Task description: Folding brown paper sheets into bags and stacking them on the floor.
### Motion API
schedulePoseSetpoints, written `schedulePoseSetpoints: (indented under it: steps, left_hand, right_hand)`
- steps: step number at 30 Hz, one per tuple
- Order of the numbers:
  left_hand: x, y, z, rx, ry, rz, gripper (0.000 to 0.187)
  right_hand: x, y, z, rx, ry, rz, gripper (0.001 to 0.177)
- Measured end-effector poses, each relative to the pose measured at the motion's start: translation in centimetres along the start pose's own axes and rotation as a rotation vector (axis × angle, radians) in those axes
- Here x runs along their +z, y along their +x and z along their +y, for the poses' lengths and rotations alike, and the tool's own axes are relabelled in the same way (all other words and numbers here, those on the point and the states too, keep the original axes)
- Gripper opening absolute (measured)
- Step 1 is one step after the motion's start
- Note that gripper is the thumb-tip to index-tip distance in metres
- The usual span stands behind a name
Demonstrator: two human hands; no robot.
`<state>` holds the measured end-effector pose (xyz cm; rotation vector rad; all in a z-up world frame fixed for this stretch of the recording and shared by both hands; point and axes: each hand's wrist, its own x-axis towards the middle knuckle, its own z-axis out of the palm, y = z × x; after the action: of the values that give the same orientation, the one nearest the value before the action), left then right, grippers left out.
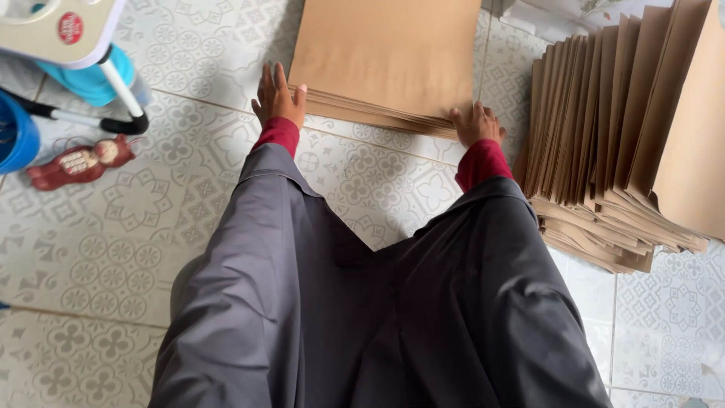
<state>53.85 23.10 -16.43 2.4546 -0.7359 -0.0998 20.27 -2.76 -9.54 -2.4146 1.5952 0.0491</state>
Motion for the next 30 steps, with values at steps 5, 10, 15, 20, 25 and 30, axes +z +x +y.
schedulePoseSetpoints:
  steps: [5,10,15,20,25,30]
  left_hand:
    - [1.0,2.8,1.0,-0.021,-0.025,-0.067,0.074]
    - [3.2,3.7,0.6,0.007,0.02,-0.126,0.082]
    - [2.4,2.7,1.1,0.014,-0.019,-0.111,0.08]
    - [1.7,2.2,1.3,0.027,-0.054,-0.075,0.074]
    - [2.4,2.1,0.1,0.054,-0.097,-0.041,0.07]
    - [2.3,0.9,-0.8,0.086,-0.172,0.034,0.057]
  right_hand:
    - [0.8,3.2,-1.3,0.076,0.072,0.004,0.09]
    - [1.1,4.9,-1.6,0.012,0.109,0.039,0.077]
    - [1.7,5.3,-1.9,0.028,0.122,0.142,0.074]
    - [1.5,5.3,-2.6,-0.057,0.042,0.369,0.055]
    - [1.1,4.7,-2.1,-0.147,0.556,0.469,0.018]
    - [-1.3,2.1,-0.5,-0.147,0.955,0.383,0.022]
